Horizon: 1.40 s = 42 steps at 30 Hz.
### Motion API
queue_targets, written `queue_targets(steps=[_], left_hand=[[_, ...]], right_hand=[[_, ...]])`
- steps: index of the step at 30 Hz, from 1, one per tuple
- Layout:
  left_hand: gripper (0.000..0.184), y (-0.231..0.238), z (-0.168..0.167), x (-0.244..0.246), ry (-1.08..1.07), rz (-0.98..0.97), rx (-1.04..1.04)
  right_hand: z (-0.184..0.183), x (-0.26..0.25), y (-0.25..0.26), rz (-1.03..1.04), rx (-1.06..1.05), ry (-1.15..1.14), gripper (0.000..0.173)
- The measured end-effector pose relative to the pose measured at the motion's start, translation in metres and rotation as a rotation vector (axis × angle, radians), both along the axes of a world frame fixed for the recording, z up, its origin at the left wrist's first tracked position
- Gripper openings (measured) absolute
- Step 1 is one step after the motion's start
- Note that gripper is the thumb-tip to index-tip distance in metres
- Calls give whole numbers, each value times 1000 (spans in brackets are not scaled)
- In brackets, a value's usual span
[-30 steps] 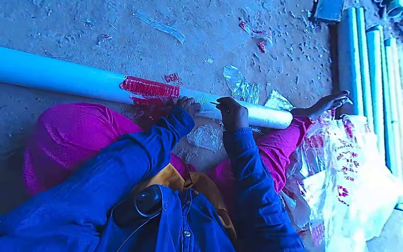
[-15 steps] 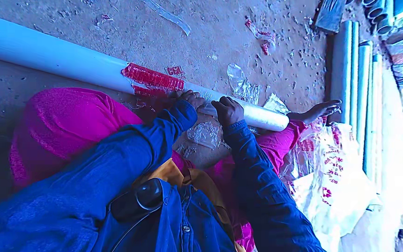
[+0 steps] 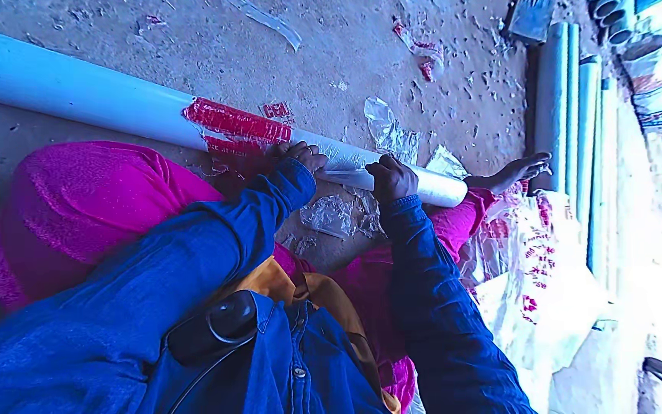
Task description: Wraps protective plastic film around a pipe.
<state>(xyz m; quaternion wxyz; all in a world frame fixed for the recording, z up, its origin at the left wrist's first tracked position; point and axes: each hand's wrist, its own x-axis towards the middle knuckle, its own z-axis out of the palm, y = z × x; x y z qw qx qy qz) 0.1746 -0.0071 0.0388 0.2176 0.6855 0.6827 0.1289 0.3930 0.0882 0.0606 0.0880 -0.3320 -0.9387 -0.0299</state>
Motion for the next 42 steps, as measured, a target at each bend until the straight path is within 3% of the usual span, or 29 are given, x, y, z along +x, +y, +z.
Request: queue_targets(steps=[9, 10, 13, 17, 21, 25, 28, 35, 39, 42], left_hand=[[15, -1, -4, 3, -7, 23, 59], [18, -1, -4, 5, -29, 45, 49], [49, 3, 8, 12, 3, 109, -80], [51, 5, 25, 21, 78, 147, -226], [42, 13, 40, 44, 167, 131, -257], [56, 8, 37, 61, 206, 164, -242], [51, 3, 22, 64, 298, 160, -119], [30, 16, 9, 54, 295, 137, -123], [32, 17, -1, 51, 291, 134, -148], [26, 5, 4, 53, 236, 26, -98]], right_hand=[[6, 28, 8, -239, -56, -22, 26], [5, 29, 7, -315, -83, 52, 25], [-7, 39, 8, -541, -169, 405, 19], [-16, 49, 27, -695, -327, 615, 19], [-10, 43, 45, -635, -309, 555, 24], [-22, 40, 53, -478, -194, 498, 24], [-32, 38, 57, -423, -197, 423, 26], [-35, 29, 57, -478, -203, 393, 24], [-36, 27, 53, -473, -184, 396, 24], [-35, 31, 44, -495, -223, 373, 23]])
